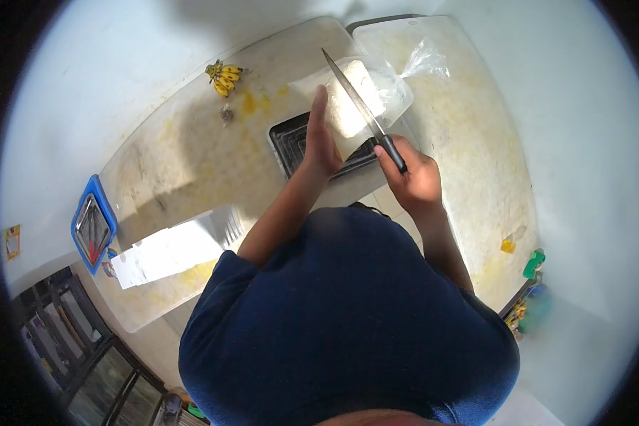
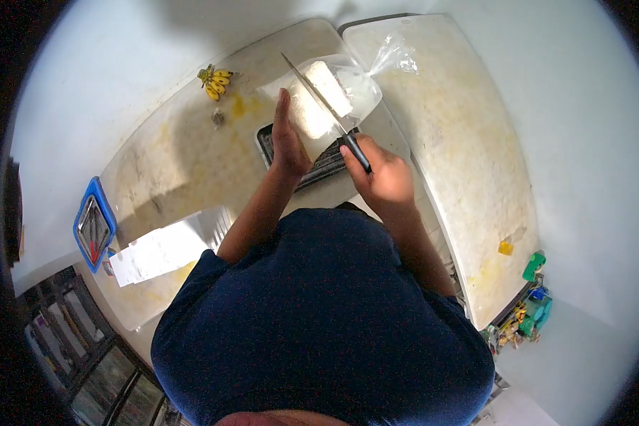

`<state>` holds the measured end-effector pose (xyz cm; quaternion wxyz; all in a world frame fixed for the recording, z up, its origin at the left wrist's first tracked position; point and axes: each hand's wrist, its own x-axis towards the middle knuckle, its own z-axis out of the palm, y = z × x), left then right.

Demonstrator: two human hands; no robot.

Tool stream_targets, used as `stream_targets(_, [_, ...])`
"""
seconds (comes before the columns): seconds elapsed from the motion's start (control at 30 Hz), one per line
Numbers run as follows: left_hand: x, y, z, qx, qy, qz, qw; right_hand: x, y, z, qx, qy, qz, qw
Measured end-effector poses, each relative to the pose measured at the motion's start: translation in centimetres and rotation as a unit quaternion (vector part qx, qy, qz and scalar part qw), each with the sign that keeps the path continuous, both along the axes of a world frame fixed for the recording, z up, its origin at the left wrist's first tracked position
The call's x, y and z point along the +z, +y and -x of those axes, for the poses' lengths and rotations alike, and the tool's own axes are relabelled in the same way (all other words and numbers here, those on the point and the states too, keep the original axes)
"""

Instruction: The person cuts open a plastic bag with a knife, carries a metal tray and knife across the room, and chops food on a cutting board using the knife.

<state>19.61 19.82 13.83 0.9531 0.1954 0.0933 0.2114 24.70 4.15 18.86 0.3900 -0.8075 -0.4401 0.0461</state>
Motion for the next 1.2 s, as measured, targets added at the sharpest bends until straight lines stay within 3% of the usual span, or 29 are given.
stream_targets(0.53, [-0.8, 0.0, -0.3, 0.006, -0.004, 0.000, 1.000, -0.3, 0.1, 0.3, -0.021, -0.021, 0.072, 0.997])
stream_targets(0.73, [-1.1, -0.1, -0.2, 0.009, 0.001, 0.024, 1.000, 2.3, -0.6, 0.8, -0.057, 0.035, 0.008, 0.998])
stream_targets(1.2, [-0.9, 0.2, -0.2, 0.000, -0.011, 0.004, 1.000, 0.9, -2.5, -1.3, -0.103, 0.186, -0.163, 0.963])
